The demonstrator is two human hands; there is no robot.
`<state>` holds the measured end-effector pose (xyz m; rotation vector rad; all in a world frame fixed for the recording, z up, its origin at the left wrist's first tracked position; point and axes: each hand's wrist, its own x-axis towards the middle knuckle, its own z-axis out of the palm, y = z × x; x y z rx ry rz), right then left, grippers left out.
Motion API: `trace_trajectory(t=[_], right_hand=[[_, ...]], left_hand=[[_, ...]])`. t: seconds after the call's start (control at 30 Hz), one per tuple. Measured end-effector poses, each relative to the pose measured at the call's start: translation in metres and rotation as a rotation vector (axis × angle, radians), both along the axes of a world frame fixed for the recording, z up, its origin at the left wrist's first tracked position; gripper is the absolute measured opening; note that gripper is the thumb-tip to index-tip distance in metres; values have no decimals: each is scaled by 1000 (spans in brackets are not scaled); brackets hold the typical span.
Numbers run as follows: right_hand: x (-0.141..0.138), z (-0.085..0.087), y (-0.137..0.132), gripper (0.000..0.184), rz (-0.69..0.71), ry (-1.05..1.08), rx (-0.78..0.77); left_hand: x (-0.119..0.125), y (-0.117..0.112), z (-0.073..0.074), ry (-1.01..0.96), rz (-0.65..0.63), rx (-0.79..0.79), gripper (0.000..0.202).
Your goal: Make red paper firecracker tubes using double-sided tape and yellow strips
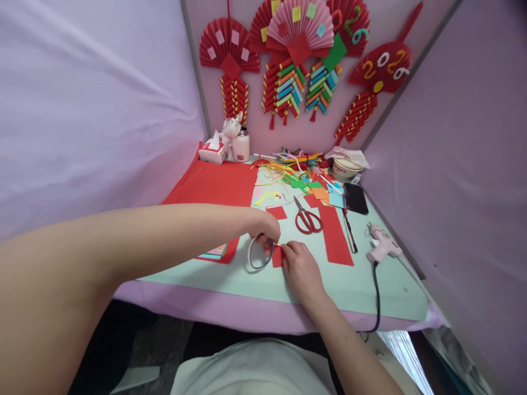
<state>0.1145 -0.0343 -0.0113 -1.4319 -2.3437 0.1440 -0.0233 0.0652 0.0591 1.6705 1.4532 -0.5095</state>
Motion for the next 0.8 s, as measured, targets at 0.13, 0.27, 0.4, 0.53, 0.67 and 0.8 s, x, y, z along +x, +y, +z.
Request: trace_trajectory(t=[0.13,0.27,0.4,0.53,0.67,0.8], right_hand=[[0,0,-1,25,0,-35,15],[0,2,-2,24,20,-124,28],[1,5,-1,32,47,-230,35],[0,7,0,40,66,-316,35],[-1,11,0,43,82,-376,16],[-2,15,-1,45,90,-420,0]], left_hand=[[-6,-7,8,42,81,-147,14],[-11,-14,9,40,117,-172,15],[-15,-16,6,11,106,-154,14],[-18,-16,-1,4,59,-103,13],[-20,-15,-7,17,7,-59,15],[-20,-14,-10,21,-19,-24,15]])
